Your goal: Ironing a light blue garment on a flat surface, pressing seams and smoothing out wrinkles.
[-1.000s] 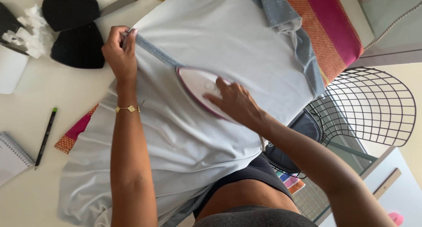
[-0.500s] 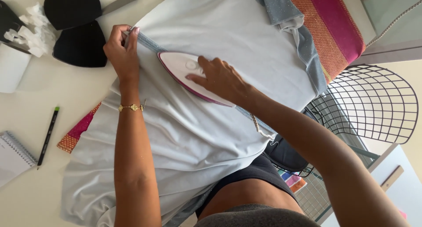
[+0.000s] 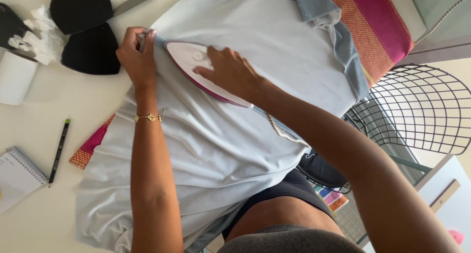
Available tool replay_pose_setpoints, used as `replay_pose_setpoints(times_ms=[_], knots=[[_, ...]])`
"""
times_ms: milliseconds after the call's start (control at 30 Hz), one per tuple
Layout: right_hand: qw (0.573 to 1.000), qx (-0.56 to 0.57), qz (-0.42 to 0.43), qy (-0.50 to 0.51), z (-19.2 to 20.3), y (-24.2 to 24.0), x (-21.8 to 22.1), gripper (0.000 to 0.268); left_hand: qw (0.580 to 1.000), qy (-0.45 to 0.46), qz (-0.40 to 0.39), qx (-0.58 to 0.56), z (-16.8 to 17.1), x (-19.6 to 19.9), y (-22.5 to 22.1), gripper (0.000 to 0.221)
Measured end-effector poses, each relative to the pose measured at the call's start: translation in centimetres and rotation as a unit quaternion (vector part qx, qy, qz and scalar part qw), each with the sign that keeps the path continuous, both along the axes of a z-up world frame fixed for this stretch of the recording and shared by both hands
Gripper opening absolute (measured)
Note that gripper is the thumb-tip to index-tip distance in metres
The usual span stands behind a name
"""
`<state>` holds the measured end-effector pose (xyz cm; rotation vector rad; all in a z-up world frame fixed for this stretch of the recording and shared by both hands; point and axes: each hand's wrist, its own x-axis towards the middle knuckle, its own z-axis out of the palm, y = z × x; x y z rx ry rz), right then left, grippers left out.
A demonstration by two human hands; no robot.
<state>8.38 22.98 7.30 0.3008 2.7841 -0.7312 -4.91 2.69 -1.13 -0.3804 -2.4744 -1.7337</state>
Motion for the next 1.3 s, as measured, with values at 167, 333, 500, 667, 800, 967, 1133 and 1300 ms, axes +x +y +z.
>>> replay_pose_setpoints(times_ms=[167, 333, 500, 667, 800, 967, 1133, 1300], knots=[[1.0, 0.008, 0.007, -0.018, 0.5, -0.5, -0.8, 0.058, 1.0, -0.016, 0.005, 0.0, 0.6, 0.2, -0.1, 0.013], [0.999, -0.001, -0.01, -0.034, 1.3, -0.1, 0.3, 0.059, 1.0, -0.019, 0.002, 0.01, 0.1, 0.1, 0.1, 0.015], [0.999, 0.015, 0.003, -0.05, 1.9, 2.1, 6.7, 0.057, 0.999, 0.045, -0.006, 0.004, -0.5, 0.1, 0.1, 0.02], [0.998, 0.03, -0.027, -0.045, 2.3, 3.6, 14.0, 0.053, 0.996, 0.082, -0.009, -0.019, -0.8, 0.0, -0.1, 0.019], [1.0, 0.011, -0.02, -0.015, 2.9, 4.5, 18.8, 0.047, 0.989, 0.135, -0.008, -0.052, -2.0, -0.7, -0.2, 0.018], [0.996, -0.014, -0.074, -0.051, 4.3, 5.2, 18.6, 0.05, 0.971, 0.206, -0.017, -0.116, 1.1, 2.0, 0.7, 0.02], [0.985, 0.021, -0.111, -0.131, 1.4, 4.3, 20.5, 0.063, 0.928, 0.298, -0.051, -0.219, 0.7, 11.7, 3.1, 0.024], [0.991, 0.025, -0.096, -0.087, 2.0, 4.1, 19.0, 0.057, 0.918, 0.288, -0.122, -0.244, -0.6, 16.5, 3.7, 0.027]])
